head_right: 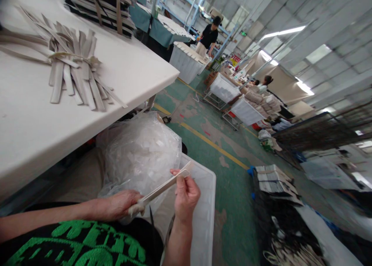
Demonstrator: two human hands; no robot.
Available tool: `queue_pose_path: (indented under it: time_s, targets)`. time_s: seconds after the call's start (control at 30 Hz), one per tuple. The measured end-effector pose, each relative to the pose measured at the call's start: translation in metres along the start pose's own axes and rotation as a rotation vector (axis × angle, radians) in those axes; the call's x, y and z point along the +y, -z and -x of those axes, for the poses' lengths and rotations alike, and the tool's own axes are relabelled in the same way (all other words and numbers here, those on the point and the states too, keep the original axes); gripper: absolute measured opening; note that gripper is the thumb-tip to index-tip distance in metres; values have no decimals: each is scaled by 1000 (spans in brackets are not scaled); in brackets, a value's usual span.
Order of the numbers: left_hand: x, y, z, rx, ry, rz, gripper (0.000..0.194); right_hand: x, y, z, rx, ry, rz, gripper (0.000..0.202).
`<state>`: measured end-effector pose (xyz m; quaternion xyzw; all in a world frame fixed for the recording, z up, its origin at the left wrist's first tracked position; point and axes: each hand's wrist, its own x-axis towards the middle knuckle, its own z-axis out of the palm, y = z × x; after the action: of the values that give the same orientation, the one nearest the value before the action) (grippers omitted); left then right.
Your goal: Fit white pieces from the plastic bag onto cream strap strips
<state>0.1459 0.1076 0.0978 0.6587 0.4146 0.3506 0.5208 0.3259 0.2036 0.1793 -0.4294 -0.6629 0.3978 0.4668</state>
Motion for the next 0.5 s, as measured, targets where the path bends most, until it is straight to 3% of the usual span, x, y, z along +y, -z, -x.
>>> queue_pose_path:
  time_s: [0.1,0.17,0.23,0.37,0.43,0.5]
  targets:
    - [-6,4,-4,-27,31,33,35,0,18,-4,98,82,30,22]
    - [-18,12,-5,71,86,132,33,1,30,-6,131,139,84,20]
    - [-38,24,-5,275,173,273,28,5,46,-6,195,189,167,20]
    - [-84,53,6,897,461,645,16,19,83,-6,317,206,451,27]
    - [-103,66,15,1101,539,699,14,34,102,-4,352,199,610,32]
    - [-117,75,23,1210,584,682,14,54,119,-2,370,183,759,38]
